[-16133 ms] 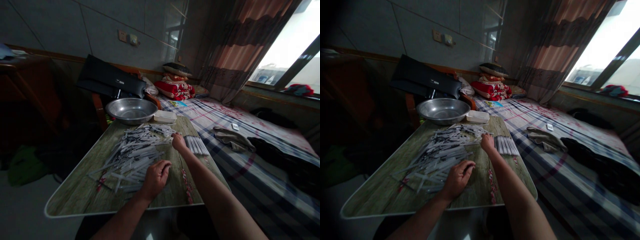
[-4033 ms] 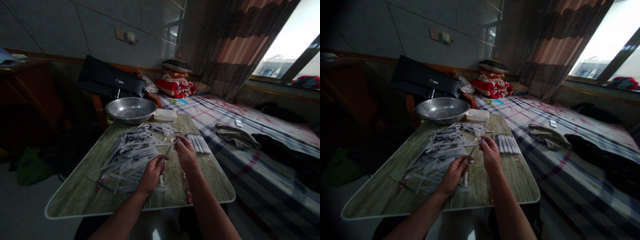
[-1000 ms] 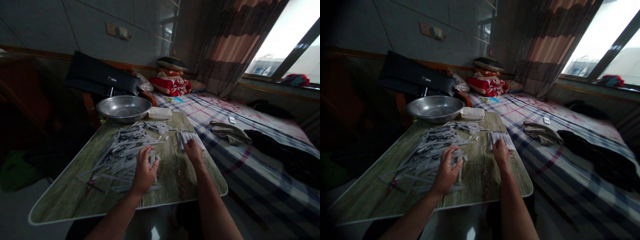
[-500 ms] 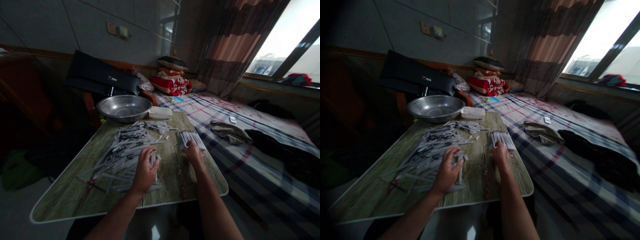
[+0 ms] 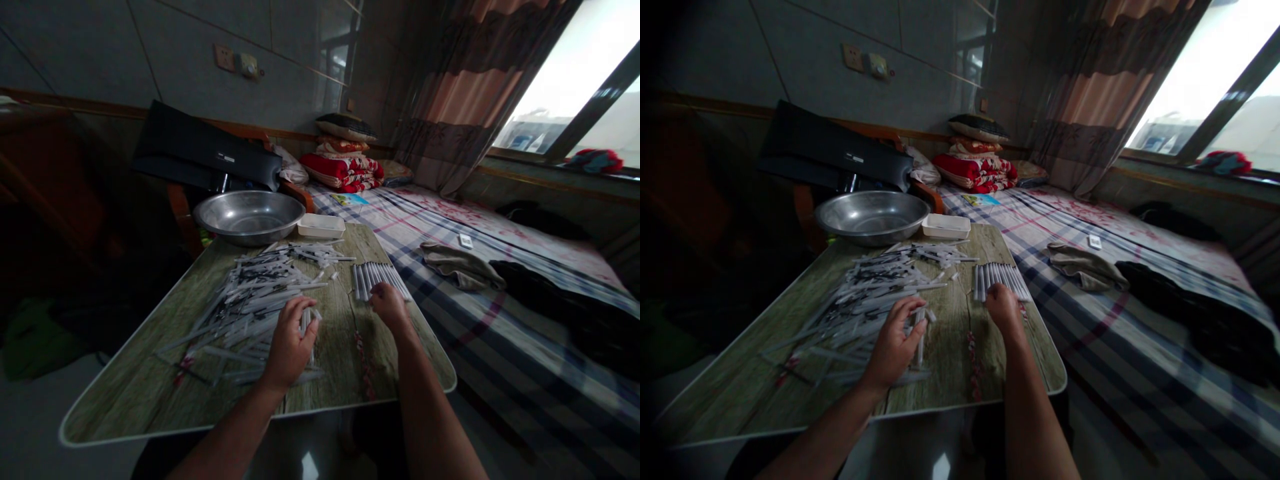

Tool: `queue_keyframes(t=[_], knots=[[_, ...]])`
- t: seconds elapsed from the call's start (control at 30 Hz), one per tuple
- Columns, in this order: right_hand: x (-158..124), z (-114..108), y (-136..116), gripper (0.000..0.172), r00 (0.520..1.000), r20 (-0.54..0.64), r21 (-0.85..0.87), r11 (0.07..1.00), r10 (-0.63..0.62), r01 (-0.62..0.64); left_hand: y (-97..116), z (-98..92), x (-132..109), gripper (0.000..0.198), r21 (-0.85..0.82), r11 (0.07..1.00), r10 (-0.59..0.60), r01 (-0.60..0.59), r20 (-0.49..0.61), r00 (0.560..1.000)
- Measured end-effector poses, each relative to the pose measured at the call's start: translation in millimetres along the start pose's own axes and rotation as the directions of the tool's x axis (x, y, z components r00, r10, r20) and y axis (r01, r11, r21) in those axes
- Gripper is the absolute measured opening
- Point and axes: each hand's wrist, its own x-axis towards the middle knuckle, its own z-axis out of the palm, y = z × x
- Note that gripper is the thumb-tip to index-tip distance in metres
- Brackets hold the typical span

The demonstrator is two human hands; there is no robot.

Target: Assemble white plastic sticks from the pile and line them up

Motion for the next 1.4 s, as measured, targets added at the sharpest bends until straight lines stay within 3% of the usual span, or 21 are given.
queue_keyframes(t=[0.17, 0.27, 0.43, 0.83, 0.97, 1.13, 1.3, 1.4], knots=[[-6, 4, -9, 0.021, 0.973, 0.147, 0.051, 0.984, -0.178, 0.172, 3, 0.0, 0, 0.027, 0.002, 1.0, -0.002, 0.002, -0.012, 1.0], [-8, 8, -13, 0.023, 0.956, 0.165, 0.031, 0.97, -0.245, 0.243, 3, 0.1, 1, 0.026, -0.007, 1.0, 0.004, -0.004, -0.007, 1.0], [-8, 11, -14, 0.027, 0.957, 0.155, -0.058, 0.965, -0.244, 0.256, 3, -0.2, 2, 0.026, -0.019, 1.0, 0.002, -0.002, -0.001, 1.0], [-8, 9, -17, 0.025, 0.952, 0.158, -0.038, 0.962, -0.261, 0.27, 2, -0.1, 0, 0.025, -0.032, 0.999, -0.005, 0.005, 0.006, 1.0], [-15, 2, -27, 0.021, 0.939, 0.148, 0.014, 0.95, -0.309, 0.311, 4, -3.5, 0, 0.02, -0.08, 0.997, -0.004, -0.003, -0.092, 0.996], [-21, -4, -62, 0.021, 0.906, 0.202, 0.109, 0.928, -0.372, 0.357, 5, -7.4, 3, 0.014, -0.178, 0.983, -0.075, 0.033, -0.235, 0.969], [-2, 26, -90, 0.025, 0.833, 0.32, -0.047, 0.87, -0.452, 0.49, 4, -6.1, 2, 0.013, -0.239, 0.966, -0.146, 0.095, -0.207, 0.967], [12, 53, -94, 0.034, 0.851, 0.272, -0.149, 0.854, -0.45, 0.499, 6, -4.9, 1, 0.012, -0.239, 0.964, -0.15, 0.113, -0.139, 0.979]])
